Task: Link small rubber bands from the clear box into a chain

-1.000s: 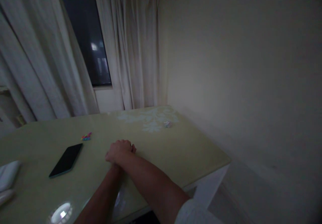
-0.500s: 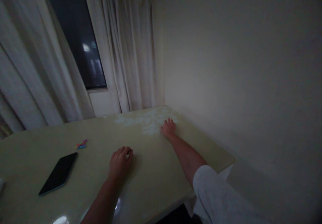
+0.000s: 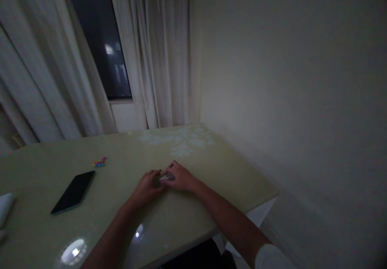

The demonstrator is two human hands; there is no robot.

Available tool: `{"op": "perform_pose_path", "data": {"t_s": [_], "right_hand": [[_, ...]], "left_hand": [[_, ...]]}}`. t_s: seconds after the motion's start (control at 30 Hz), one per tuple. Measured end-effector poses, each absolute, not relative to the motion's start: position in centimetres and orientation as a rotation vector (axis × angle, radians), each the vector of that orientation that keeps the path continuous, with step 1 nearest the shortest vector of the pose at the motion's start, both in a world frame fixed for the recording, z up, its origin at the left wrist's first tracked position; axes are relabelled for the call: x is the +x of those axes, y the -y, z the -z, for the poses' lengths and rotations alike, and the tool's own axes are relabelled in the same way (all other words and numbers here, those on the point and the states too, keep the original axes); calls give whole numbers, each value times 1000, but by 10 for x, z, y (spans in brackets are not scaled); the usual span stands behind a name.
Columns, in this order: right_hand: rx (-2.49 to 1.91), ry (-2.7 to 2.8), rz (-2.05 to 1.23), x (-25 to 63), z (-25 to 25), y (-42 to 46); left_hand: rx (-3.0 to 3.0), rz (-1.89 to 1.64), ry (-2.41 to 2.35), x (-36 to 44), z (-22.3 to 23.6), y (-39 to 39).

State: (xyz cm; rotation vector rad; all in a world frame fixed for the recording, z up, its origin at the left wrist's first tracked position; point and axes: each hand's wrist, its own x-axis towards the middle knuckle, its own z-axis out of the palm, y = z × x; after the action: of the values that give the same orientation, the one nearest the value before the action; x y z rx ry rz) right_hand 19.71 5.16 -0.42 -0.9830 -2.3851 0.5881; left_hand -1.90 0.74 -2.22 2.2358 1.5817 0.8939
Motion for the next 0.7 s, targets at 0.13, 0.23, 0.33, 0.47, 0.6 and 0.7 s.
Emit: {"op": "perform_pose_path", "data": {"t_s": [0.13, 0.23, 0.33, 0.47, 0.6, 0.7], "right_hand": [[-848, 2323, -766, 210, 14, -58], [-789, 2302, -865, 218, 18, -62], [-766, 2277, -895, 220, 18, -64], [-732, 2265, -889, 221, 16, -64], [-706, 2255, -861, 223, 14, -62], [-684, 2270, -830, 225, 12, -61]], "left_hand": [[2175, -916, -1529, -25, 17, -3], [2124, -932, -1512, -24, 17, 0], [2089, -942, -1496, -22, 15, 2], [2060, -938, -1476, -19, 9, 4], [2032, -936, -1443, -16, 4, 7], [2016, -941, -1430, -14, 3, 9]]}}
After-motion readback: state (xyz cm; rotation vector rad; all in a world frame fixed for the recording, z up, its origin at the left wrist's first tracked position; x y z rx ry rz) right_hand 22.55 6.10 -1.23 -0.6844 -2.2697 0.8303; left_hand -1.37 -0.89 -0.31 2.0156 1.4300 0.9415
